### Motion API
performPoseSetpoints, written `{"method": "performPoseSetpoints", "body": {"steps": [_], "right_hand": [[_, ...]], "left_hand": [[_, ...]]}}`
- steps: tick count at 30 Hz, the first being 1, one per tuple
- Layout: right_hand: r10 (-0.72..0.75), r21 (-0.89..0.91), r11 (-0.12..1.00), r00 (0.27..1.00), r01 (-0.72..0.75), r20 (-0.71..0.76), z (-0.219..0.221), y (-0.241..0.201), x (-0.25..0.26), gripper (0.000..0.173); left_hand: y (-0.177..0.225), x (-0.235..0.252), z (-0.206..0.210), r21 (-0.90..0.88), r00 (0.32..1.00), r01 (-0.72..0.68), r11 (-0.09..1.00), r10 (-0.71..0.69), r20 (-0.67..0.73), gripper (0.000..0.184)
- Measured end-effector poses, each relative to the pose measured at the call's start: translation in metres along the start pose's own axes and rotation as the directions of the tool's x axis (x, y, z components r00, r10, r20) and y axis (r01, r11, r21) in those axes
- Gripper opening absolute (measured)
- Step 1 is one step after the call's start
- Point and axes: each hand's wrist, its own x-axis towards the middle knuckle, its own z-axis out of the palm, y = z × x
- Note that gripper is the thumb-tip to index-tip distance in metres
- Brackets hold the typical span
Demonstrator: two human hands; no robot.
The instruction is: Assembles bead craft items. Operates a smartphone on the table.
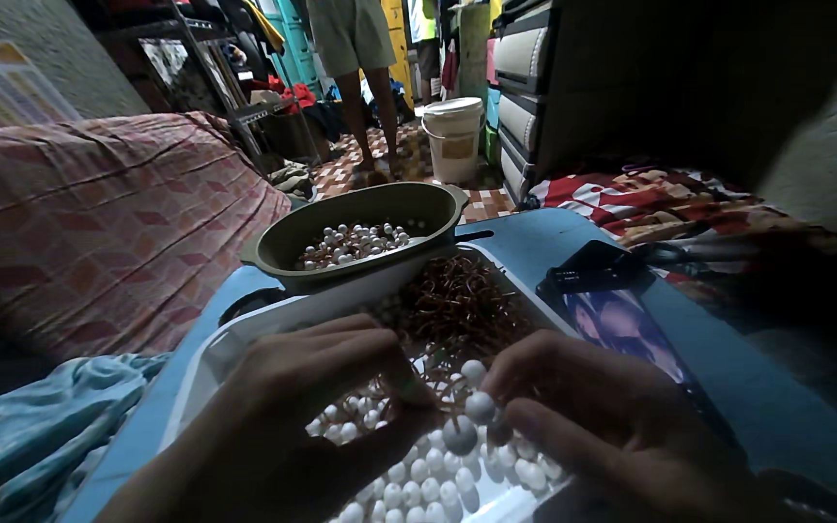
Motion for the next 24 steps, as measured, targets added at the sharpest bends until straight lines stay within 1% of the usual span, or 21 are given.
{"method": "performPoseSetpoints", "body": {"steps": [5,8,10,16,21,24], "right_hand": [[-0.017,-0.016,1.0,1.0,0.017,-0.007,-0.001,0.0,0.001,0.015],[-0.029,-0.032,0.999,1.0,0.028,-0.013,-0.005,-0.004,0.002,0.014],[-0.033,-0.043,0.999,0.999,0.032,-0.025,-0.007,-0.005,0.002,0.014],[-0.115,-0.134,0.985,0.992,0.109,-0.041,-0.01,0.006,0.007,0.014],[-0.096,-0.118,0.989,0.995,0.092,-0.035,-0.01,0.012,0.01,0.014],[-0.074,-0.111,0.991,0.997,0.072,-0.019,-0.007,0.012,0.01,0.015]], "left_hand": [[0.0,0.003,-0.002,-0.004,1.0,0.008,1.0,-0.008,0.016,0.017],[0.001,0.009,-0.002,0.016,1.0,-0.003,1.0,0.003,0.005,0.021],[-0.001,0.012,0.001,0.009,1.0,-0.017,1.0,0.017,0.002,0.021],[-0.023,0.02,0.006,0.022,0.989,-0.142,0.99,0.143,-0.032,0.017],[-0.028,0.018,0.006,0.092,0.981,-0.184,0.979,0.188,-0.037,0.018],[-0.027,0.014,0.003,0.111,0.983,-0.176,0.978,0.18,-0.027,0.017]]}}
